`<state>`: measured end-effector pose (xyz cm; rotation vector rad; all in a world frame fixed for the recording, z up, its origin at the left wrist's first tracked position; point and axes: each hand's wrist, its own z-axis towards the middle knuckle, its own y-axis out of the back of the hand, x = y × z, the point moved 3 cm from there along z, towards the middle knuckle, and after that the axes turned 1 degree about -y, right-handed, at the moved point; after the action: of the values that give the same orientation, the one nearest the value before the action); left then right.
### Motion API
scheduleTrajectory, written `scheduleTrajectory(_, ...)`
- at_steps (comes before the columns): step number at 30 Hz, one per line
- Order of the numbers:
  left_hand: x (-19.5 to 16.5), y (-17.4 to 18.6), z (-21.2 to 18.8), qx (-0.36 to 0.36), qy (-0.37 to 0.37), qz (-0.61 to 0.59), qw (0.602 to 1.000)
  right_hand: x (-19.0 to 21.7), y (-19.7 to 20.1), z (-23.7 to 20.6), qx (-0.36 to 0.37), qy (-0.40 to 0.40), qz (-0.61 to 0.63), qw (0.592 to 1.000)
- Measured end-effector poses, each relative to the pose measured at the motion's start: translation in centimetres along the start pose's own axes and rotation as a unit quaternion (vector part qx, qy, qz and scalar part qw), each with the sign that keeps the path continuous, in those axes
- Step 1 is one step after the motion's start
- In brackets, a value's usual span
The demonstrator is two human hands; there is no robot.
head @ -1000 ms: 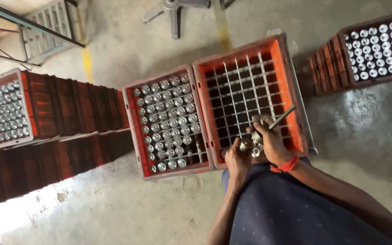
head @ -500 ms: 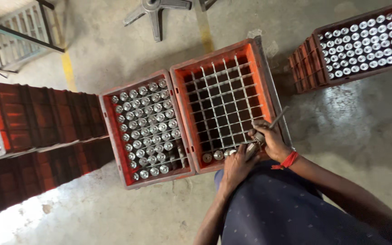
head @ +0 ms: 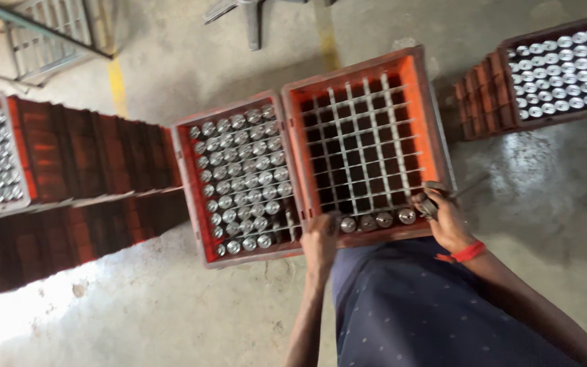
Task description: The person transfers small cylindrical metal parts from one red crate to another using both hands. They repeatedly pick up parts from the right crate and place them into the left crate, occasionally swapping crates to continue the process.
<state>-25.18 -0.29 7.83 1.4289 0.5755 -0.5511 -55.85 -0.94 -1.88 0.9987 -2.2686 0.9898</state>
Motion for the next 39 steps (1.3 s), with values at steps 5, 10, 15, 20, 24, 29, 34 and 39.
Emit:
scheduleTrajectory(5, 9.3, 6.0, 1.2, -0.134, 0.128, 0.164, 0.969, -1.2, -1.5, -0.9, 0.028, 0.004, 0.004, 1.0)
scheduleTrajectory(10, 12.9, 5.1, 3.8, -0.102, 0.097, 0.232, 0.963, -3.1, -4.6, -0.4, 0.056, 0.006, -0.037, 0.998)
scheduleTrajectory(15, 12.6, 8.4, 3.1, -0.067, 0.064, 0.153, 0.984, -4.4, -5.6, -0.9, 0.062, -0.026, -0.065, 0.996)
scheduleTrajectory(20, 9.7, 12.0, 1.1, -0.214, -0.045, -0.233, 0.947, -4.0, -6.2, -2.6, 0.094, -0.009, -0.099, 0.991)
scheduleTrajectory(24, 5.9, 2.5, 1.7, -0.079, 0.189, -0.69, 0.695, -3.5, -9.5, -3.4, 0.11, 0.019, -0.149, 0.982)
scheduleTrajectory(29, 0.4, -2.1, 0.3, 0.027, 0.206, -0.347, 0.914, -1.5, -14.0, -4.3, 0.101, 0.072, -0.231, 0.965)
scheduleTrajectory(34, -4.4, -2.8, -0.5, 0.049, 0.104, -0.154, 0.981, -0.1, -16.0, -4.7, 0.102, 0.102, -0.116, 0.983)
scheduleTrajectory(39, -5.8, -5.4, -0.1, 0.133, 0.127, -0.094, 0.978, 0.5, -14.1, -4.7, 0.18, 0.1, -0.157, 0.966)
